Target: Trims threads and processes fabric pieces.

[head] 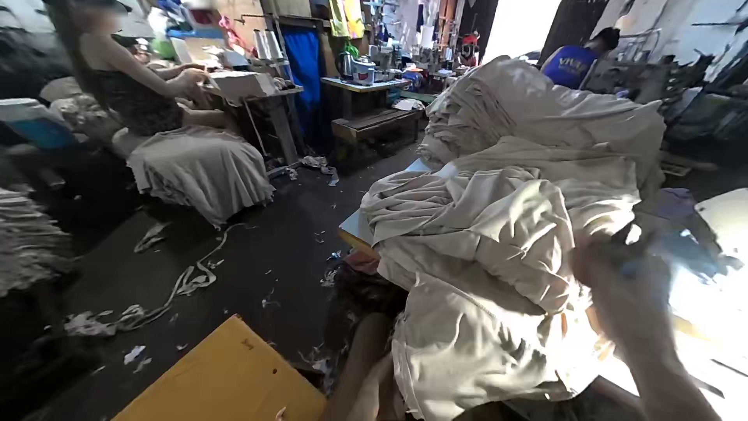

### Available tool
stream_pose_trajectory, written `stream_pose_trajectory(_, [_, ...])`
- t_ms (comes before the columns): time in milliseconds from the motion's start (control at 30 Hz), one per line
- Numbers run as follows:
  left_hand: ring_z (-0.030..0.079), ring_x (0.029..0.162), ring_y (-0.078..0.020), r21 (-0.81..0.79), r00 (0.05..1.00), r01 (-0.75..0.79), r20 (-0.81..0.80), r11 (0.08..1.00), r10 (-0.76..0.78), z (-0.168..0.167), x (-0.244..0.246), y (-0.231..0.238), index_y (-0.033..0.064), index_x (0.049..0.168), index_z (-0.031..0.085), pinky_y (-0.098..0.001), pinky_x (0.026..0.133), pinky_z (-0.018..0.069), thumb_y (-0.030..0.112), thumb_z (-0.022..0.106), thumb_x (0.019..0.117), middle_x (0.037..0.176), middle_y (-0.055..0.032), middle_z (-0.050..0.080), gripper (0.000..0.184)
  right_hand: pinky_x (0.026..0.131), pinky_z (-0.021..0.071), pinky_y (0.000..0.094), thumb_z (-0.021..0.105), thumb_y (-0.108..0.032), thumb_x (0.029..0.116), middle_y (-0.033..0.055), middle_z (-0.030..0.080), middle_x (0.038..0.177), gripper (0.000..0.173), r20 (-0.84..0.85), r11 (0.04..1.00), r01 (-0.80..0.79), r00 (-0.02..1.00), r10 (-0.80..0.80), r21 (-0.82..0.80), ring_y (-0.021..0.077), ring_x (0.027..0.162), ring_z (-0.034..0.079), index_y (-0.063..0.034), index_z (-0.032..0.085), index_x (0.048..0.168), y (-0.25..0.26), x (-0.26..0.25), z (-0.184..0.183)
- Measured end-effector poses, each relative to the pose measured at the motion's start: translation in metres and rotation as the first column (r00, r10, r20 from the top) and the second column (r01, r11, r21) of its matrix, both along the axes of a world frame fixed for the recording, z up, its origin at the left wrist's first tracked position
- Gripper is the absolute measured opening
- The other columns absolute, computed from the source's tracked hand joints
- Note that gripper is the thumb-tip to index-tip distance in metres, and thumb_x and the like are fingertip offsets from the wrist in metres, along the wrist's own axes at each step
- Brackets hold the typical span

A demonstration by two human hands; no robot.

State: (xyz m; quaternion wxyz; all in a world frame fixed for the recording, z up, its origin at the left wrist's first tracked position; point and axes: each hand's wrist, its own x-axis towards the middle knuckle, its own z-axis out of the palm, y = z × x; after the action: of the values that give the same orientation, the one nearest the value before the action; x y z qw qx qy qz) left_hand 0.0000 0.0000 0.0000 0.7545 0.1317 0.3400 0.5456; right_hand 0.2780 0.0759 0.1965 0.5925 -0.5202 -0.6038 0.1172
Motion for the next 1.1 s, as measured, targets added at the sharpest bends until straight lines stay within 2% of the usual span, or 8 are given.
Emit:
stream_pose_trajectory(100, [0.069,0.101,-0.0058,0.268,0.982,-0.019,-0.175,0.963,0.068,-0.008,0.001,0.008,0.0041,0.135,0.051,-0.0268,0.087,0.0592,0.010,0.039,0.1080,0.114,0.0000,0.070,0.030,0.053,0.0456,0.0105,0.065,-0.029,0.0965,-0.0174,0.058,0.067,0.018,-0.055,0.881,-0.447,0.894,0.444,-0.153,-0.0114,0.058,0.052,-0.0159,0.066,0.084,-0.028,-0.040,-0.072])
stream_pose_trajectory(200, [0.070,0.089,-0.0029,0.373,0.902,-0.040,-0.385,0.927,0.194,0.039,0.021,-0.012,0.0013,0.117,0.060,-0.0255,0.082,0.0599,-0.010,0.059,0.0901,0.097,0.0044,0.073,0.029,0.050,0.0416,0.0165,0.078,-0.040,0.0889,-0.0063,0.057,0.068,0.042,-0.105,0.730,-0.620,0.778,0.620,-0.288,-0.0031,0.055,0.047,-0.0024,0.067,0.105,-0.058,-0.069,-0.103])
stream_pose_trajectory(267, [0.071,0.085,-0.0013,0.528,0.873,-0.006,-0.411,0.849,0.262,0.068,0.033,-0.020,0.0016,0.106,0.067,-0.0245,0.081,0.0609,-0.011,0.069,0.0826,0.092,0.0068,0.075,0.026,0.054,0.0509,0.0235,0.087,-0.043,0.0804,0.0017,0.063,0.078,0.065,-0.074,0.719,-0.592,0.788,0.611,-0.365,0.0048,0.061,0.057,0.0013,0.060,0.121,-0.072,-0.079,-0.104])
stream_pose_trajectory(367, [0.070,0.083,0.0003,0.674,0.823,0.102,-0.470,0.732,0.318,0.079,0.039,-0.018,0.0002,0.102,0.071,-0.0229,0.078,0.0608,0.003,0.071,0.0889,0.091,0.0059,0.075,0.013,0.062,0.0611,0.0290,0.084,-0.020,0.0852,0.0068,0.070,0.089,0.046,-0.091,0.761,-0.539,0.832,0.547,-0.362,0.0110,0.072,0.069,0.0024,0.059,0.117,-0.080,-0.074,-0.088])
stream_pose_trajectory(567, [0.073,0.077,-0.0118,0.761,0.743,0.049,-0.460,0.646,0.485,0.079,0.047,-0.008,-0.0037,0.106,0.069,-0.0303,0.068,0.0649,0.001,0.070,0.0915,0.095,-0.0062,0.074,0.015,0.063,0.0533,0.0176,0.066,-0.002,0.0826,0.0078,0.068,0.091,0.019,0.258,0.965,-0.217,0.934,0.249,-0.148,0.0033,0.075,0.062,0.0012,0.069,0.101,-0.083,-0.004,-0.059])
stream_pose_trajectory(700, [0.067,0.077,-0.0053,0.811,0.472,0.035,-0.528,0.584,0.705,0.038,0.052,0.010,0.0010,0.093,0.068,-0.0204,0.068,0.0602,0.010,0.073,0.0853,0.090,-0.0051,0.067,0.013,0.058,0.0398,0.0144,0.069,-0.018,0.0820,0.0076,0.058,0.075,0.018,0.444,0.984,0.057,0.887,-0.127,0.168,0.0045,0.067,0.049,-0.0021,0.067,0.091,-0.069,0.034,-0.083])
stream_pose_trajectory(900, [0.069,0.095,-0.0205,0.429,0.266,0.404,-0.900,0.808,0.345,-0.002,0.045,0.009,0.0056,0.125,0.069,-0.0333,0.079,0.0605,0.013,0.076,0.0837,0.129,-0.0196,0.060,0.042,0.060,0.0532,0.0219,0.077,-0.029,0.0752,0.0004,0.068,0.082,0.037,0.423,0.971,-0.068,0.891,0.163,-0.230,0.0048,0.067,0.061,-0.0088,0.072,0.106,-0.067,0.057,-0.125])
stream_pose_trajectory(1100, [0.064,0.094,-0.0096,0.754,0.184,0.283,-0.649,0.593,0.738,0.068,0.027,0.011,0.0107,0.113,0.071,-0.0236,0.075,0.0561,0.017,0.062,0.0919,0.116,-0.0093,0.063,0.024,0.056,0.0451,0.0114,0.066,-0.057,0.0935,-0.0137,0.062,0.079,0.044,0.040,0.877,-0.446,0.887,0.459,-0.179,-0.0060,0.064,0.053,-0.0201,0.070,0.117,-0.063,0.049,-0.050])
